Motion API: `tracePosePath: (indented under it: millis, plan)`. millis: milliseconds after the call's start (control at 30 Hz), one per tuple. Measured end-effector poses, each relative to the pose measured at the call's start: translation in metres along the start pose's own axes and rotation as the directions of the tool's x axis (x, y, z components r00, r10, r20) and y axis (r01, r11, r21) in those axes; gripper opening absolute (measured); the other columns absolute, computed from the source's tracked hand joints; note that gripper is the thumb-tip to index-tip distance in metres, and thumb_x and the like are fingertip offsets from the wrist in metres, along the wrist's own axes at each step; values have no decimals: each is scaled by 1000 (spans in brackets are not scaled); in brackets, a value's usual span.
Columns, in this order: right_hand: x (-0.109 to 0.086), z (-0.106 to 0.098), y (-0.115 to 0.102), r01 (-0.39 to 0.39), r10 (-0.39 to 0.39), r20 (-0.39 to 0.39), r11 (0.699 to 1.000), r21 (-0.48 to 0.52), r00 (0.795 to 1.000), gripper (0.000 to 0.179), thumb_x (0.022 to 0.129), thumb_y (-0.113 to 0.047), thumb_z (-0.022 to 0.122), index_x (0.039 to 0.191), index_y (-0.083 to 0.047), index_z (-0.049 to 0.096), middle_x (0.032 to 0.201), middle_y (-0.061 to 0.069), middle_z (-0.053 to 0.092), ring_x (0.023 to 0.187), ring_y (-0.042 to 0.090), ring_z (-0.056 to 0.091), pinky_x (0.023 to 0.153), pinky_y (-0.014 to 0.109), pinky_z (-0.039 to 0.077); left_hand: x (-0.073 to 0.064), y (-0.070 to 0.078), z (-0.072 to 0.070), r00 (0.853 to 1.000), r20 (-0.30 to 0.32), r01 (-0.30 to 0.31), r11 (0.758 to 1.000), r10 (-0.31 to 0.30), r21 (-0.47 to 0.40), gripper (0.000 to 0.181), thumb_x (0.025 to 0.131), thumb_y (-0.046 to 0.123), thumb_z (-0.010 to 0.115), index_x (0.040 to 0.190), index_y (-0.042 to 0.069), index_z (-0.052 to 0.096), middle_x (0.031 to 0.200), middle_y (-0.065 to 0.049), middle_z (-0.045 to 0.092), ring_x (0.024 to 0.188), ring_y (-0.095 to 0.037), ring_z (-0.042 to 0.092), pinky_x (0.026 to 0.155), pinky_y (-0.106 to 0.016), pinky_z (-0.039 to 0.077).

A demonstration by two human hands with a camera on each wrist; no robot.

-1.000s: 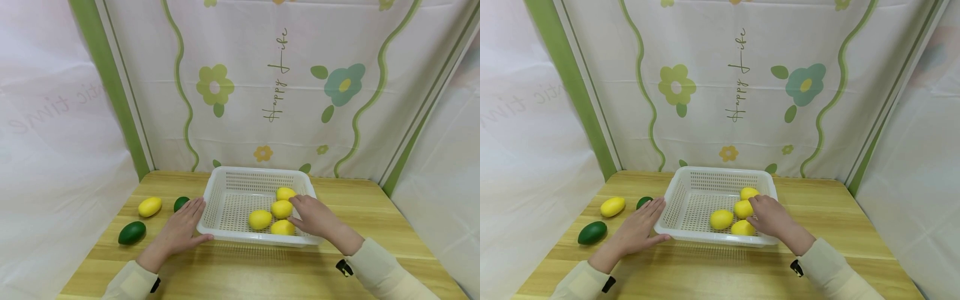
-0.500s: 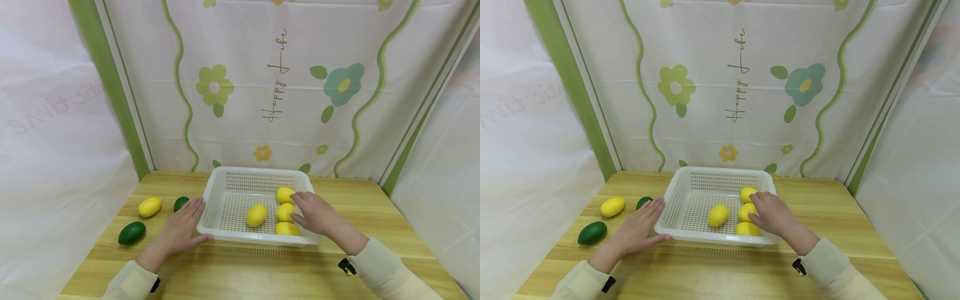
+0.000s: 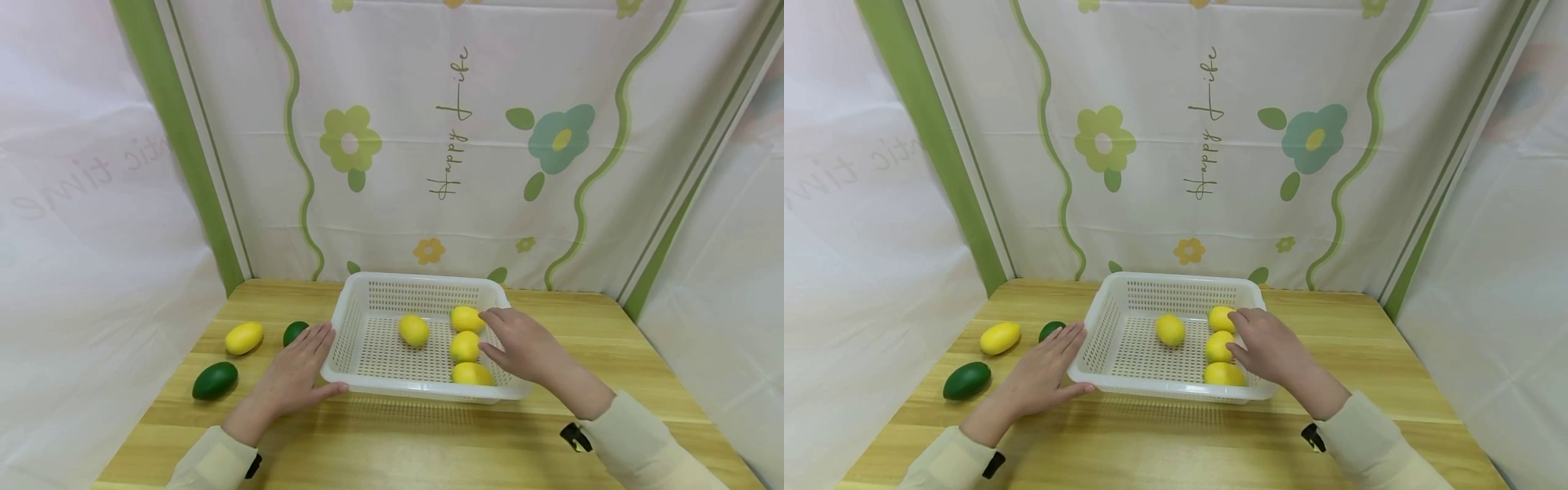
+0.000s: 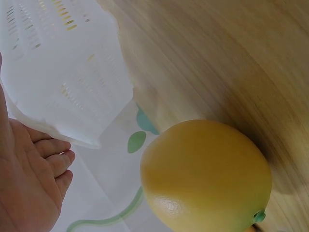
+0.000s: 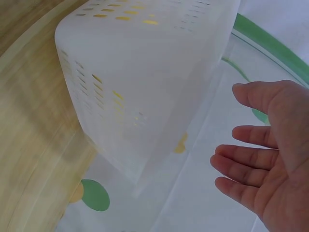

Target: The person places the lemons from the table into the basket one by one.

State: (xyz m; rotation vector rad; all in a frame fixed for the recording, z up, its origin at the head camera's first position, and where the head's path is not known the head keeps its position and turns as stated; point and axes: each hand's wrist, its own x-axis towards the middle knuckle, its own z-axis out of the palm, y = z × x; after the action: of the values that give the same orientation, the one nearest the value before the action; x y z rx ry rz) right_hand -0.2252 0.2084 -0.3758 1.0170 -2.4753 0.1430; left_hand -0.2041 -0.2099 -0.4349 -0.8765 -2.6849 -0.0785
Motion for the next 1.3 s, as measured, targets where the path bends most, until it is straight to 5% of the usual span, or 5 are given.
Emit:
tracePosePath:
  millis: [733,867,1067,1300]
  plan:
    - [-16,-17,12,112,-116,-143,993,-36,983,50,73,-16,82,112,8,62,105,21,66,92,37,66,76,48,57,-1,0,0,1000,1,-1,1000,1,16,98,90,71,45,147,-7,33,153,-22,29,141,-33,28,116,-44,22]
    - [-19,-18,13,117,-122,-151,992,-37,981,44,84,-24,75,111,8,62,105,22,66,92,38,65,75,49,56,-1,0,1,1000,2,-3,1000,3,19,98,90,71,44,147,-7,33,153,-22,30,141,-33,28,115,-45,23]
    - [-25,-16,15,126,-128,-211,992,-22,969,62,102,-47,38,110,9,63,106,22,65,92,39,65,75,51,56,0,0,0,1000,2,-7,999,7,34,98,89,72,44,147,-7,34,152,-23,31,141,-34,29,115,-45,23]
    - [-34,-12,16,140,-135,-275,990,0,952,60,102,-47,41,112,8,64,111,23,65,95,40,64,74,53,56,0,1,-3,1000,11,-7,999,6,35,99,88,73,44,146,-7,34,151,-24,32,140,-35,30,116,-45,22]
